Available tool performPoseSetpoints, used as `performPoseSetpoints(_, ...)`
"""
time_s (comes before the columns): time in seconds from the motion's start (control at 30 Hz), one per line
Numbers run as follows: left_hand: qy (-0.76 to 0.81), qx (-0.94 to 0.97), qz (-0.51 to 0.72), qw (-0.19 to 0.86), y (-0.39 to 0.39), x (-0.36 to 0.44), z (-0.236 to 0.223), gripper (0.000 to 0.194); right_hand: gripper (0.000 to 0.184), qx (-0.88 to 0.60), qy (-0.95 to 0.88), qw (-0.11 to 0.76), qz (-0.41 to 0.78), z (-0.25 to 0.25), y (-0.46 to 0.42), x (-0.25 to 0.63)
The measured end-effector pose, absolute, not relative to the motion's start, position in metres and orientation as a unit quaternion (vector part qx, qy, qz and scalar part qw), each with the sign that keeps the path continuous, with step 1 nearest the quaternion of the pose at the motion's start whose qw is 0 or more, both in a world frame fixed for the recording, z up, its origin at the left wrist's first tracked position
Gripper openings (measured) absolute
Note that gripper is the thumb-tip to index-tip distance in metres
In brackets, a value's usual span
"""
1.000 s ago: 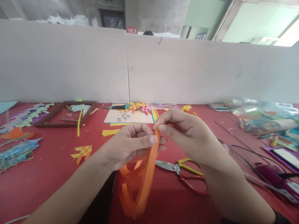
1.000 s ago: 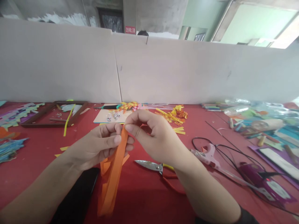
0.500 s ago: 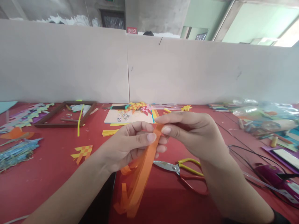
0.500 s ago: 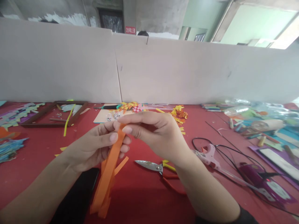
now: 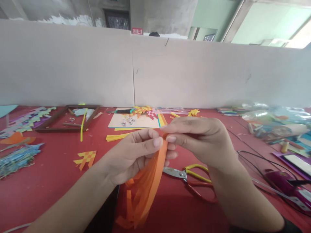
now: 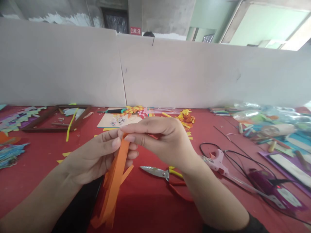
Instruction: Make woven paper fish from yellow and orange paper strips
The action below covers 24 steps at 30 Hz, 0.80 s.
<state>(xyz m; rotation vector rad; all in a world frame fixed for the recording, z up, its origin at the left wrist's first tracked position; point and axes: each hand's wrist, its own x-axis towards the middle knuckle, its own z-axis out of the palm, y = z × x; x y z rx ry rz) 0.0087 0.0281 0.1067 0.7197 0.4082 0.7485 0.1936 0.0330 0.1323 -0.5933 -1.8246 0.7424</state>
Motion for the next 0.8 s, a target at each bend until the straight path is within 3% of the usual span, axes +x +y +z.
performPoseSetpoints(0.23,0.234,0.381,0.418,0.790,0.021,0.013,0.112,0.014,0.009,-0.316,-0.731,0.531,0.289,0.133,0.026,0.194)
performPoseSetpoints(0.47,0.288,0.496,0.561,0.597,0.015,0.016,0.118,0.014,0.018,-0.343,-0.782,0.512,0.093,0.132,0.018,0.187)
performPoseSetpoints(0.8,0.287,0.517,0.590,0.549,0.011,0.016,0.122,0.013,0.043,-0.285,-0.773,0.556,0.111,0.122,0.021,0.186)
